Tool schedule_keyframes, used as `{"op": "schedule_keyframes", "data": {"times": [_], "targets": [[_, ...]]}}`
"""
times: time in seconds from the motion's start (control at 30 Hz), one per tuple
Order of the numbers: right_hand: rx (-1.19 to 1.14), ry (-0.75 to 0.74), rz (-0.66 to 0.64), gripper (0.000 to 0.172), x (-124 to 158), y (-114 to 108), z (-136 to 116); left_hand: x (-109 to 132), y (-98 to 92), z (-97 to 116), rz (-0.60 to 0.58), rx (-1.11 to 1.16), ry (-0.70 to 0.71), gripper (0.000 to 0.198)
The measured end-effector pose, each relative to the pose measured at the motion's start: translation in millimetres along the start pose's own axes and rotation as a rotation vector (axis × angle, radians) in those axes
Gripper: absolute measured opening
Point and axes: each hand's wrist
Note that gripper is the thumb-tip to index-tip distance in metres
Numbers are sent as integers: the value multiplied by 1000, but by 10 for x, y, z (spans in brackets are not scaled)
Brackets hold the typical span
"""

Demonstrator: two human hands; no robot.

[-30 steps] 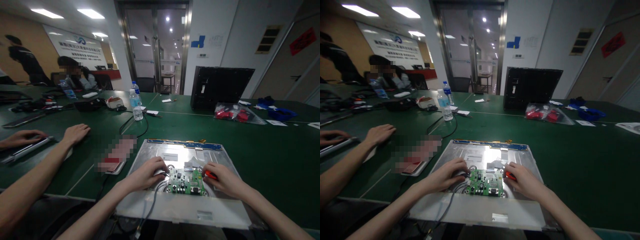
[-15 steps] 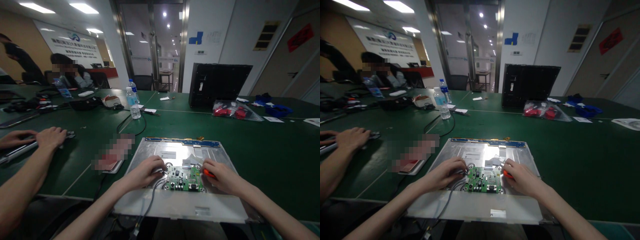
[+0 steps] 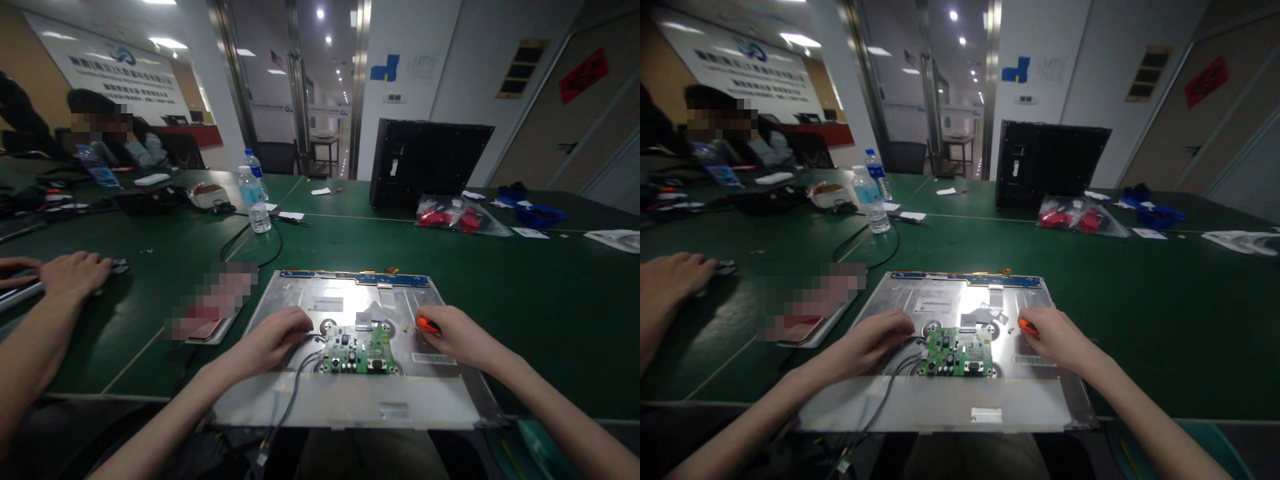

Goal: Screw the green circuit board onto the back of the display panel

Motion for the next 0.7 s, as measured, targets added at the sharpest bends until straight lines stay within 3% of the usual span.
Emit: {"op": "schedule_keyframes", "data": {"times": [0.27,0.7], "targets": [[-111,-36,-21,23,-46,69,-67,-7,19,-36,39,-85,-6,14],[-11,10,-88,13,-81,96,-185,-57,98,64,-35,-89,80,18]]}}
Point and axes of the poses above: each hand's wrist, its own x-axis away from the middle knuckle, its own y-axis out of the palm, z = x × y, and after that the axes turned 8 degrees about z, right-handed
